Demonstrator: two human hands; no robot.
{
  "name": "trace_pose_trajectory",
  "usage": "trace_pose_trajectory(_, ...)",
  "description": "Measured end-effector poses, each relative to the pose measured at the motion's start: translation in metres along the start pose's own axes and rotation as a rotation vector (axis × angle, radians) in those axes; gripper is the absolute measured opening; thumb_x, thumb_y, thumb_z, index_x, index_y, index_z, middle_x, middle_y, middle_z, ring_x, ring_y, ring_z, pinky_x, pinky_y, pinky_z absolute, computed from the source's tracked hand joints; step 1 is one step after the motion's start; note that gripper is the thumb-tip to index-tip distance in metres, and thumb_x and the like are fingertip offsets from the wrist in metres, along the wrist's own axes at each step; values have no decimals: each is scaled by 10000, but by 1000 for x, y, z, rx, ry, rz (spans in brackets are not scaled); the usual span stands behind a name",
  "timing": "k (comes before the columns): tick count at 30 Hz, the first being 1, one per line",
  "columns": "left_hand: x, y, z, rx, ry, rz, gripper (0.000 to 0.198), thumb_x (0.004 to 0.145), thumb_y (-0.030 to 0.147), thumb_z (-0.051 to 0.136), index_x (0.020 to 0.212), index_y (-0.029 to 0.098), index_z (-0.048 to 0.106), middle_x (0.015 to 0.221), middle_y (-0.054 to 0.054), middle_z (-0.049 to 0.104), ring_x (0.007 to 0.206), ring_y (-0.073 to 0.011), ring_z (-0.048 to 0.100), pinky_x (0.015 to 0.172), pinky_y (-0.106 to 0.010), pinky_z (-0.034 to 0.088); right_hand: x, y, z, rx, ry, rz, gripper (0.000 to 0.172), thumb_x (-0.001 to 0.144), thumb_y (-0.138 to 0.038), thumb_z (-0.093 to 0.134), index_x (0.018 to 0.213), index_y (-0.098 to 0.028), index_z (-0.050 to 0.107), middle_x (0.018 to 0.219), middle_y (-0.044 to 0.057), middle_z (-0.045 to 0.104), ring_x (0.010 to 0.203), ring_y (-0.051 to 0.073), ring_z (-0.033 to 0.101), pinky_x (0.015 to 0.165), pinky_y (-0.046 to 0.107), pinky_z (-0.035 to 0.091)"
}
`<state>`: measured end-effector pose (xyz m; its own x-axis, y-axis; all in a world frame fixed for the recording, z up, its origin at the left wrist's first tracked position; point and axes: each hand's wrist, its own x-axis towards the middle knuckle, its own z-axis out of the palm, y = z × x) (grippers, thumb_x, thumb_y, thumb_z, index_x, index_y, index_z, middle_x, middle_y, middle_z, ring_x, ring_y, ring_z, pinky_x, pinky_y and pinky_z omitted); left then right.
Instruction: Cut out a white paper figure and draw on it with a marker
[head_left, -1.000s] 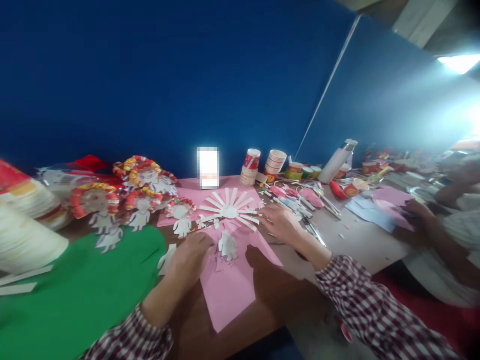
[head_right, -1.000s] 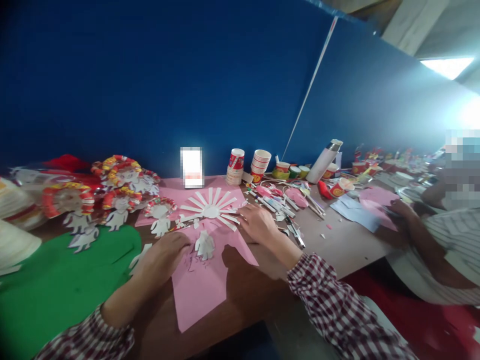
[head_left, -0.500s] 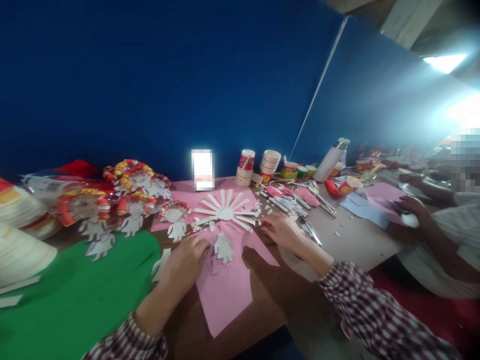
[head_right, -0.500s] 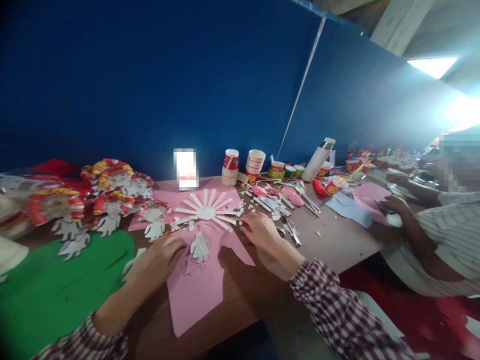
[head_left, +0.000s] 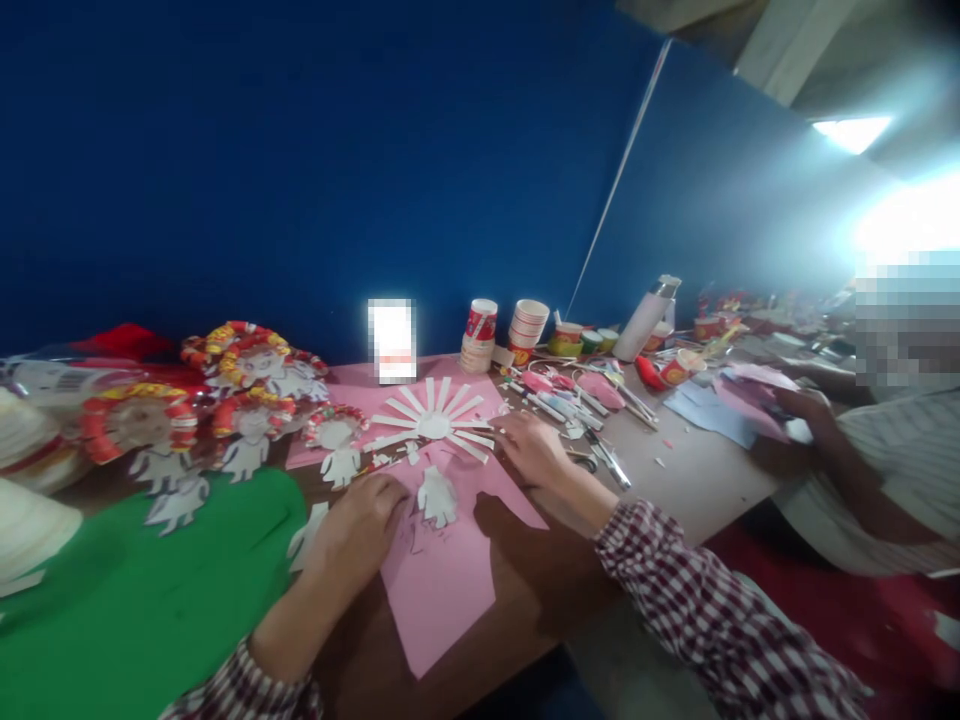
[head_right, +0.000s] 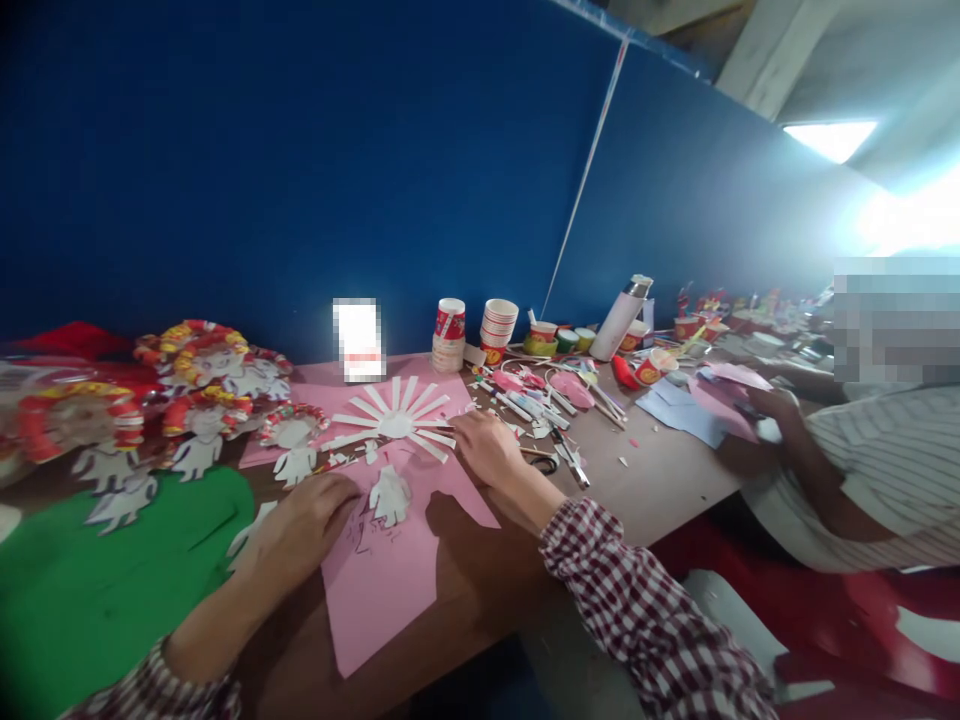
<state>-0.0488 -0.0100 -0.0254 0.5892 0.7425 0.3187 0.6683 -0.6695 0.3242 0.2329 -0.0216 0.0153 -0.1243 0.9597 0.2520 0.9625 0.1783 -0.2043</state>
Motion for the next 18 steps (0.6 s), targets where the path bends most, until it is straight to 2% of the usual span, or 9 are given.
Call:
trace_pose_trajectory(1, 0, 0, 0, 9, 3, 3, 231, 914, 228, 441, 892, 172, 664, 927, -81, 675, 931, -238, 596, 879, -400, 462, -1, 8, -5, -9, 13, 29, 275, 938, -206, 474, 1156, -204, 641, 1168, 69, 666, 1063, 196, 594, 914, 281, 430)
trace_pose_trajectory(5, 0, 0, 1, 6, 6, 8, 237, 920, 234, 434, 904, 170, 662, 938, -84, 670, 936, -236, 594, 884, -400, 462, -10, 39, -18, -46, -6, 102, 245, 895, -220, 530, 1091, -183, 671, 1059, 76, 710, 952, 223, 645, 832, 305, 464)
trace_pose_trajectory(8, -1, -2, 3, -6, 17, 6, 245, 927, 251, 425, 929, 177, 659, 954, -82, 667, 937, -234, 591, 871, -403, 470, -19, 49, -17, -61, -29, 103, 226, 885, -214, 541, 1062, -189, 680, 1075, 69, 708, 959, 223, 646, 832, 306, 463)
trace_pose_trajectory(13, -1, -1, 4, -9, 52, 1, 239, 929, 245, 428, 905, 185, 657, 956, -72, 671, 943, -225, 596, 869, -392, 476, -20, 43, -8, -57, -55, 64, 206, 882, -208, 555, 1042, -190, 684, 1028, 71, 705, 964, 209, 632, 837, 291, 453)
trace_pose_trajectory(18, 0, 4, 0, 4, 27, -33, 231, 925, 235, 448, 893, 169, 666, 937, -79, 671, 936, -225, 594, 853, -383, 482, -11, 32, -2, -51, -77, 20, 187, 904, -209, 520, 962, -215, 697, 940, 44, 704, 894, 183, 625, 791, 262, 444)
